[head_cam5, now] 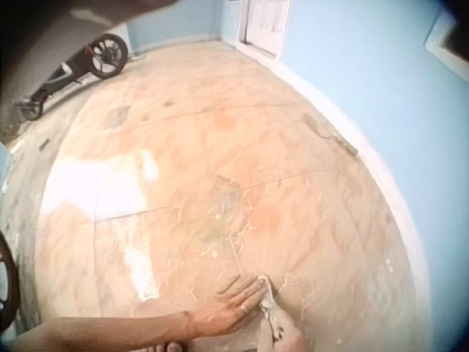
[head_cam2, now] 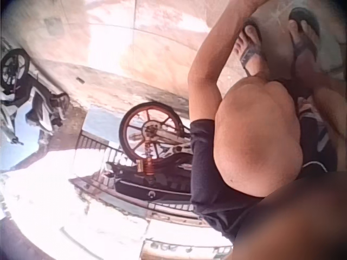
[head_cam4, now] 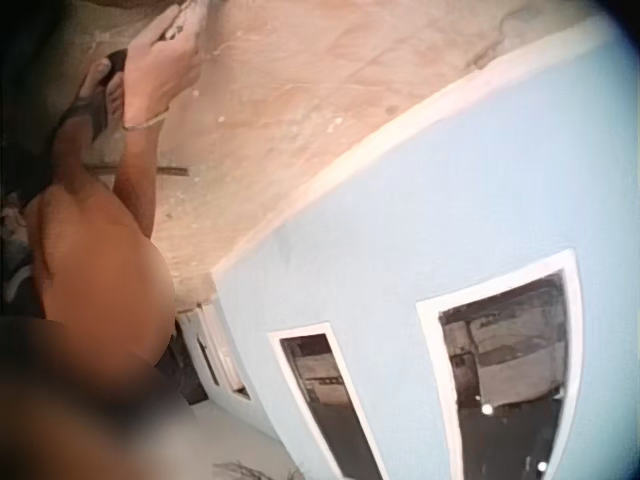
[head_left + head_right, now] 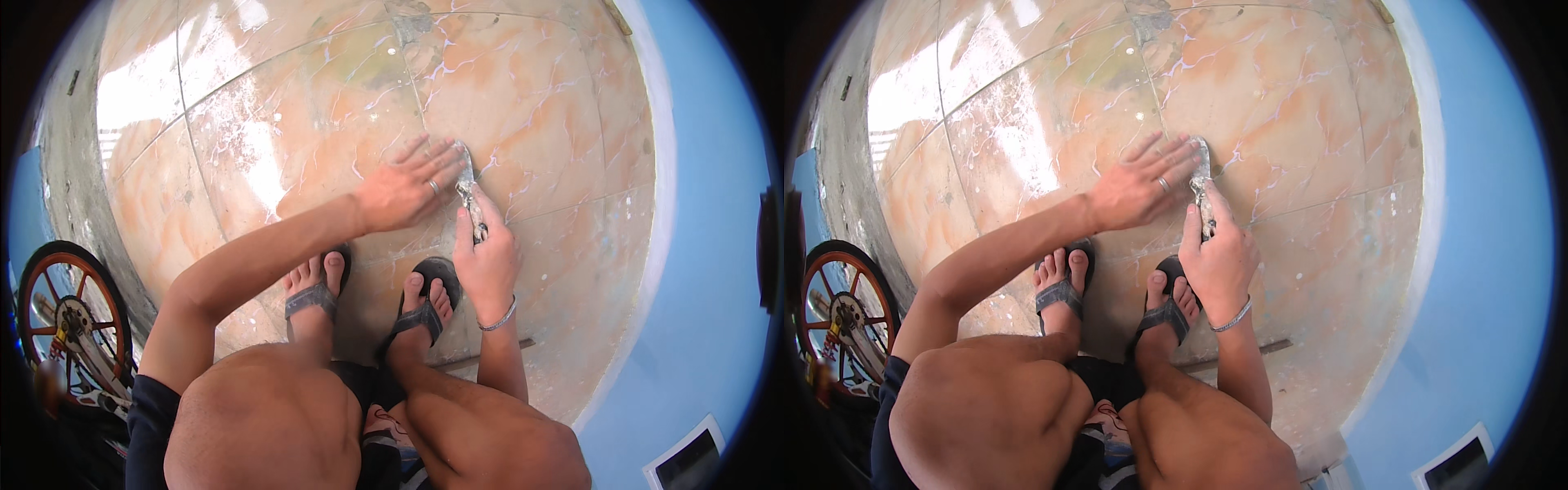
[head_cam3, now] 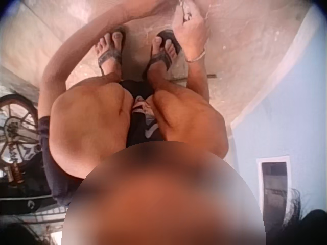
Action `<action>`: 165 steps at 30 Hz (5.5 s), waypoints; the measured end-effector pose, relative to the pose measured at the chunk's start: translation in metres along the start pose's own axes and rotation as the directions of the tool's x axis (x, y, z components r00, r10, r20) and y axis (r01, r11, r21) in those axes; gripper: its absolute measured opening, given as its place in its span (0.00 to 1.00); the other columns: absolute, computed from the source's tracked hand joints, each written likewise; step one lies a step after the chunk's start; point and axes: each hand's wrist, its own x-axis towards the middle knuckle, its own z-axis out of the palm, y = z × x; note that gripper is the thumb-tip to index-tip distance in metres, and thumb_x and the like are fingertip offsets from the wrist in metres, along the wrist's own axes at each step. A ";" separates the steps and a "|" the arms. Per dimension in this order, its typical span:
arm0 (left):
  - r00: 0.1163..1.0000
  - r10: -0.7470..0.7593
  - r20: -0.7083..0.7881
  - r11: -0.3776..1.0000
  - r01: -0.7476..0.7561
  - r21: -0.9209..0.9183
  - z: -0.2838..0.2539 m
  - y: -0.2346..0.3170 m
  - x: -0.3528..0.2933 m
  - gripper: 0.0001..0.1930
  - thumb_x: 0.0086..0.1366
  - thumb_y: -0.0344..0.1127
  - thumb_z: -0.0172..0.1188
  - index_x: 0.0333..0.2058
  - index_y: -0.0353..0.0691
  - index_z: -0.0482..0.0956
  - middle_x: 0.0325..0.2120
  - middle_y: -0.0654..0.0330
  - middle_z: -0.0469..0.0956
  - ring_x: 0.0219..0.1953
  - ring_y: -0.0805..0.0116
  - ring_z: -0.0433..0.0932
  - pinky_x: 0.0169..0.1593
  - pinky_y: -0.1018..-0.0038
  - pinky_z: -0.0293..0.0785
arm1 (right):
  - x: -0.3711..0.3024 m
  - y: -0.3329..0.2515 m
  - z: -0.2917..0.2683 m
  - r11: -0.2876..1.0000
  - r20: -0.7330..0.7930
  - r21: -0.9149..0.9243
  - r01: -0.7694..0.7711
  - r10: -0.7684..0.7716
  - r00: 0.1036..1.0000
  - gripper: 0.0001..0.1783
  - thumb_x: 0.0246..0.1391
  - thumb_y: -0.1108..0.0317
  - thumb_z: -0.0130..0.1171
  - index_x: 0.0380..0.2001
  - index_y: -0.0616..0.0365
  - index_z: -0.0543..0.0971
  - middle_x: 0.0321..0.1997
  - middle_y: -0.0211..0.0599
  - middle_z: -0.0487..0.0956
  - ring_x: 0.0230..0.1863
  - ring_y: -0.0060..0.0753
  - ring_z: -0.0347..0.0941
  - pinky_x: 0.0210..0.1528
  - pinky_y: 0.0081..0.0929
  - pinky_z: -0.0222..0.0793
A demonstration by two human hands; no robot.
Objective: The person uses a putty knife to apply and smooth grout into the gaps between floor tiles. They repeatedly press the material into the joints and wipe excess from the tile surface.
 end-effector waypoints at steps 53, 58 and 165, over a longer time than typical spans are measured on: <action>0.879 -0.391 -0.273 0.913 0.407 0.003 0.017 0.004 -0.023 0.36 0.66 0.32 0.63 0.73 0.34 0.66 0.77 0.48 0.66 0.81 0.47 0.60 0.82 0.51 0.56 | 0.043 -0.022 0.048 0.983 0.171 0.117 0.138 -0.157 0.973 0.30 0.71 0.58 0.58 0.71 0.62 0.76 0.29 0.59 0.86 0.33 0.66 0.85 0.39 0.58 0.79; 0.891 -0.354 -0.285 0.931 0.366 -0.014 0.008 0.005 -0.025 0.35 0.65 0.34 0.65 0.71 0.35 0.69 0.75 0.48 0.70 0.79 0.46 0.64 0.81 0.48 0.58 | 0.044 -0.041 0.035 0.989 0.215 0.098 0.106 -0.125 0.968 0.29 0.71 0.58 0.58 0.69 0.63 0.78 0.32 0.61 0.87 0.36 0.67 0.86 0.41 0.57 0.80; 0.813 -0.316 -0.488 0.916 0.395 0.064 -0.041 -0.114 0.038 0.25 0.67 0.32 0.63 0.63 0.36 0.77 0.65 0.50 0.80 0.71 0.48 0.76 0.72 0.55 0.72 | 0.174 -0.114 0.059 0.964 0.074 -0.150 0.220 -0.211 0.975 0.24 0.65 0.57 0.59 0.60 0.57 0.86 0.34 0.56 0.88 0.39 0.63 0.87 0.45 0.56 0.82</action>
